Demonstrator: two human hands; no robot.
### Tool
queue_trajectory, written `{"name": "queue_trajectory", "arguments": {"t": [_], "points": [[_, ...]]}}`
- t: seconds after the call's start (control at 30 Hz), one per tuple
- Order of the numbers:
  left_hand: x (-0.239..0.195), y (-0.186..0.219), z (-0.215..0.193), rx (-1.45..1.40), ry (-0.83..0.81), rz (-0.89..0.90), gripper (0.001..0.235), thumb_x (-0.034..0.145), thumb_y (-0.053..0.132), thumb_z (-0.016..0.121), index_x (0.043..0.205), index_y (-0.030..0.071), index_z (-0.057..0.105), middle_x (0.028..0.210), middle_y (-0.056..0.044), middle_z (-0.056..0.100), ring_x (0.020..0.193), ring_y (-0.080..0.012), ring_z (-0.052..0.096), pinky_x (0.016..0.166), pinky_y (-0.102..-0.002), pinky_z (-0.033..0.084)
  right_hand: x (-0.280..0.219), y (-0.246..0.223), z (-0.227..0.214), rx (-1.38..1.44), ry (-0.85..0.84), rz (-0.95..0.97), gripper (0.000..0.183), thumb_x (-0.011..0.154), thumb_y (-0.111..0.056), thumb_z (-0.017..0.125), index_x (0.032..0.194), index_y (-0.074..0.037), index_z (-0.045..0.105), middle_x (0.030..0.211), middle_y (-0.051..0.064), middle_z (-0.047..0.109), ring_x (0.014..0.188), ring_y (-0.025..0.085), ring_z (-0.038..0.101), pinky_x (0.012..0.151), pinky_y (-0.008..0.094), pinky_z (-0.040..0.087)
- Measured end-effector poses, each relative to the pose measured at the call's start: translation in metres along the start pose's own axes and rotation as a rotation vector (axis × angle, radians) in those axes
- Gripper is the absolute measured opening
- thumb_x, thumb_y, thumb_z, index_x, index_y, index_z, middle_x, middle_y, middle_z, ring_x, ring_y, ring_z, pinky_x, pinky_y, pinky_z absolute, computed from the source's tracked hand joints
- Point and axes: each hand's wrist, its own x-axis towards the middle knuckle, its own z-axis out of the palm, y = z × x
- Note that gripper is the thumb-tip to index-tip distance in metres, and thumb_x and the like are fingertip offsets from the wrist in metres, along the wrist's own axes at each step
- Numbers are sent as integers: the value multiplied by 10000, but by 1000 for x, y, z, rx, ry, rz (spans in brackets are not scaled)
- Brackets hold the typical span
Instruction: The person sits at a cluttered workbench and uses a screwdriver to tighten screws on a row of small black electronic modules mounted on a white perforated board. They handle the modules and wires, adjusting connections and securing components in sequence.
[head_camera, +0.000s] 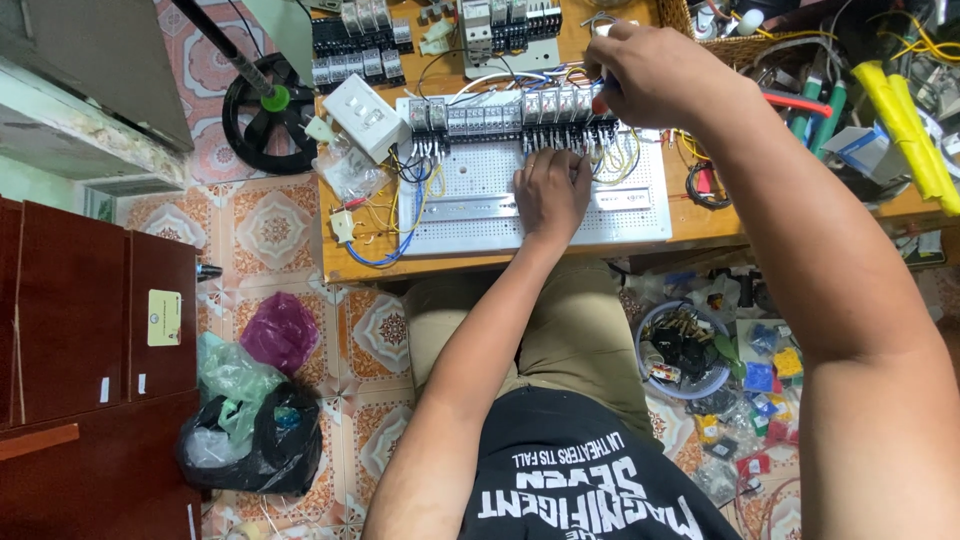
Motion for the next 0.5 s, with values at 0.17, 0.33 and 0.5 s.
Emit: {"name": "queue_trajectory", "arguments": {"t": [0.17, 0.33, 0.5], "points": [[0, 1, 1, -7, 13, 8, 144, 837, 200, 752, 739, 172, 650, 796, -10, 660, 813, -248, 619, 676, -395, 417, 2, 6, 6, -20, 54, -14, 526, 922, -297, 759, 1349, -34, 600, 1226, 213, 634, 889, 400, 700, 732, 492, 594], [0, 1, 1, -7, 17, 7, 159, 833, 191, 767, 736, 168, 643, 795, -14, 655, 807, -252, 618, 669, -400, 414, 1, -1, 4, -24, 27, 65, 417, 1044, -328, 668, 1302, -8, 594, 1055, 228, 688, 846, 385, 683, 664, 462, 567], [1, 3, -3, -7, 10, 7, 172, 837, 192, 762, 727, 169, 631, 779, -5, 654, 786, -238, 615, 650, -390, 402, 1, 6, 1, 81, 37, -50, 421, 916, -176, 768, 1272, -21, 605, 1211, 195, 608, 940, 383, 663, 732, 473, 586]]}}
